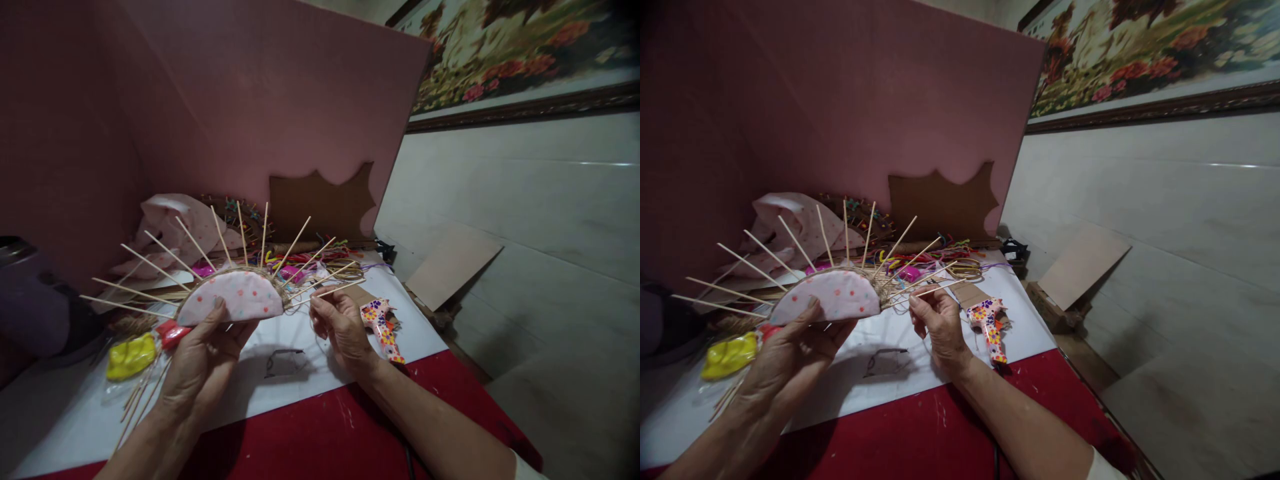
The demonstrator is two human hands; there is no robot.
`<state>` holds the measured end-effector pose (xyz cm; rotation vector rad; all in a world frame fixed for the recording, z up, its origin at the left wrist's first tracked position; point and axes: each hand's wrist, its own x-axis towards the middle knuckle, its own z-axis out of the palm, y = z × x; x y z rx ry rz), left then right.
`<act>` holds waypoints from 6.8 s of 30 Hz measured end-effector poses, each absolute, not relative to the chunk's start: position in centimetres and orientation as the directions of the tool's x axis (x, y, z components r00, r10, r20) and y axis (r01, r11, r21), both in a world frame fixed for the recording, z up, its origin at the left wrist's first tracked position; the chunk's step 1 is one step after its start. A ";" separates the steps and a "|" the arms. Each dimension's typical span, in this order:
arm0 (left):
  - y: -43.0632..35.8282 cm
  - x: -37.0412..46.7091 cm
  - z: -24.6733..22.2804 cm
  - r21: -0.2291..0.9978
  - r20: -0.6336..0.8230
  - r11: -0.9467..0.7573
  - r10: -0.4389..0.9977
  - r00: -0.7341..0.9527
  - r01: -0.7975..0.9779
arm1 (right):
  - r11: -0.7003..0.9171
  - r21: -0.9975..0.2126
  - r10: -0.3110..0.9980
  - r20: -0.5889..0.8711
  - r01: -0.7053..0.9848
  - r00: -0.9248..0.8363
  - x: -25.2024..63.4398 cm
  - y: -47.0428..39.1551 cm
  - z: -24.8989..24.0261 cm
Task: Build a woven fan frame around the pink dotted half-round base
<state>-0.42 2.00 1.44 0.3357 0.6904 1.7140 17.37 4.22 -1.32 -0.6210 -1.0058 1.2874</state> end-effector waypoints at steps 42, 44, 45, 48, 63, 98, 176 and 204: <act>1.7 -0.3 1.7 0.554 -0.164 -0.127 0.952 -0.257 -0.823 | 0.196 -0.854 0.979 0.197 -0.483 0.050 17.2 3.8 -0.7; 1.8 -0.4 1.8 0.545 -0.164 -0.137 0.950 -0.265 -0.827 | 0.199 -0.849 0.976 0.219 -0.489 0.016 17.3 4.0 -1.0; 1.8 -0.5 1.8 0.541 -0.168 -0.144 0.947 -0.275 -0.829 | 0.198 -0.850 0.974 0.226 -0.487 0.002 17.3 4.1 -1.1; 1.9 -0.5 1.8 0.547 -0.183 -0.139 0.943 -0.280 -0.826 | 0.185 -0.857 0.978 0.210 -0.481 0.002 17.4 4.1 -1.2; 1.8 -0.4 1.6 0.544 -0.194 -0.119 0.945 -0.262 -0.830 | 0.212 -0.864 0.977 0.203 -0.457 0.068 17.3 4.2 -1.1; 1.9 -0.7 1.1 0.608 -0.149 -0.088 0.963 -0.223 -0.789 | 0.190 -0.886 0.980 0.196 -0.422 0.030 17.1 4.0 -1.2; 2.1 -1.4 1.2 0.583 -0.186 -0.104 0.948 -0.257 -0.805 | 0.091 -0.884 0.980 0.160 -0.459 -0.115 17.5 3.8 -0.4; 1.9 -1.3 0.7 0.605 -0.194 -0.059 0.957 -0.218 -0.794 | 0.055 -0.828 0.995 0.091 -0.557 -0.036 17.5 3.5 -0.1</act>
